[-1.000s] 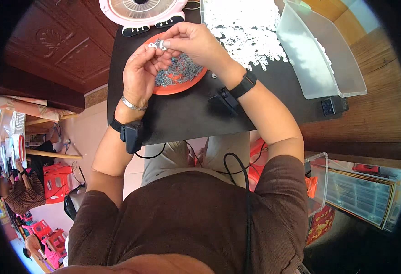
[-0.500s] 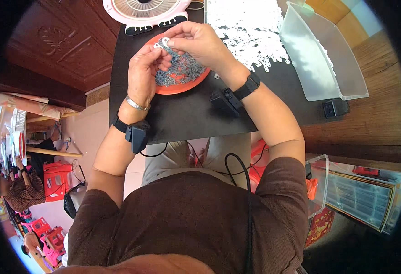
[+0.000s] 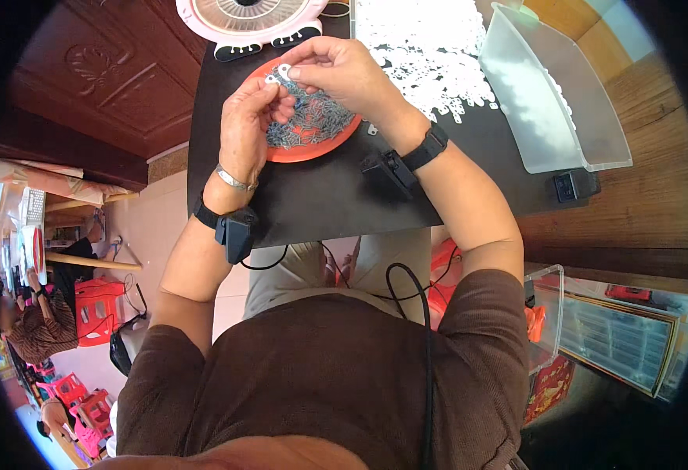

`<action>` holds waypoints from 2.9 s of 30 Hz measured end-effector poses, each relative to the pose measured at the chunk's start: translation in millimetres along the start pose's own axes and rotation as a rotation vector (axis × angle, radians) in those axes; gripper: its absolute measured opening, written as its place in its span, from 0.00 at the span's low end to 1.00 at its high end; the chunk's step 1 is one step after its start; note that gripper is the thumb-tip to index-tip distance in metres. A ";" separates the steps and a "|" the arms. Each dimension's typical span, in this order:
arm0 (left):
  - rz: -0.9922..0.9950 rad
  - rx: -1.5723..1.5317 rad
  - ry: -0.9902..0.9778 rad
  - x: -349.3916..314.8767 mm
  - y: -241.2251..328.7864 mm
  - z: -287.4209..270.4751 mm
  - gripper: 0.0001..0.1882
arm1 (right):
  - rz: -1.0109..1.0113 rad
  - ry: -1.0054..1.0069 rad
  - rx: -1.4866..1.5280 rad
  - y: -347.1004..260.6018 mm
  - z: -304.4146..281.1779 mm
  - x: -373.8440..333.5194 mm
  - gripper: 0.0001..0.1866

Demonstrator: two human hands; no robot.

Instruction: Assembling small metal pins or LEDs into white plastic housing units manually.

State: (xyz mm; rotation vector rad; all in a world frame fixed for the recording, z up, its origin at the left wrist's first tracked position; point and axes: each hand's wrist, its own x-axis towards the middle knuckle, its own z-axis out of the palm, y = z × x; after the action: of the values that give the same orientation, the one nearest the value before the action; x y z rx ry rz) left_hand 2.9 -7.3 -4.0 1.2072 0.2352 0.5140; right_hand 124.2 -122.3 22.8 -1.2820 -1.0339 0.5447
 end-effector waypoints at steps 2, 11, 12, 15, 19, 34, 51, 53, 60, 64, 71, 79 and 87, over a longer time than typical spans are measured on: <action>-0.008 0.002 0.003 0.0 0.0 0.2 0.07 | -0.005 -0.004 -0.005 1.3 0.5 -0.1 0.10; -0.001 0.050 0.004 -2.4 0.9 0.5 0.07 | -0.024 -0.020 -0.060 -6.0 2.2 -2.2 0.10; 0.005 0.056 0.004 -2.4 0.2 0.5 0.07 | -0.019 -0.024 -0.066 -6.0 2.0 -2.2 0.10; 0.014 0.060 -0.006 -3.0 -0.6 2.3 0.07 | -0.048 -0.019 -0.071 -3.2 1.9 -2.2 0.10; -0.002 0.086 0.000 -4.5 0.3 3.5 0.07 | -0.020 -0.061 0.000 -0.1 4.2 -3.0 0.10; -0.038 0.012 -0.125 -1.9 -6.7 -6.1 0.14 | -0.097 -0.112 -0.380 -13.7 10.0 -9.3 0.11; -0.014 -0.130 -0.059 -4.1 -4.3 -0.6 0.11 | -0.538 0.045 -0.840 -2.3 22.2 -12.1 0.14; -0.015 -0.136 -0.055 -5.5 -3.3 1.0 0.11 | -0.534 0.043 -0.838 -2.9 22.8 -12.6 0.14; 0.033 -0.095 -0.044 -8.9 -3.0 3.6 0.11 | -0.552 0.042 -0.821 -4.9 22.6 -12.7 0.12; 0.053 -0.073 -0.038 -9.1 -4.3 2.4 0.11 | -0.513 0.015 -0.814 -9.2 23.6 -13.1 0.12; 0.035 -0.068 -0.002 -10.2 -5.5 5.1 0.11 | -0.559 0.030 -0.811 -3.0 23.9 -12.3 0.11; 0.101 -0.071 0.030 -6.4 -8.7 8.5 0.10 | -0.379 0.046 -0.769 -14.1 22.6 -15.5 0.11; 0.102 0.030 0.017 -5.7 -6.1 3.0 0.11 | -0.580 0.091 -0.931 -13.3 22.9 -15.2 0.10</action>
State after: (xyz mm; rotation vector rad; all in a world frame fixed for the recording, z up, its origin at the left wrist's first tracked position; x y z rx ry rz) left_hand 0.9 -14.2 -9.1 1.2490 0.1967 0.6118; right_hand 94.7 -126.4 29.4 -1.6578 -1.5790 -0.5073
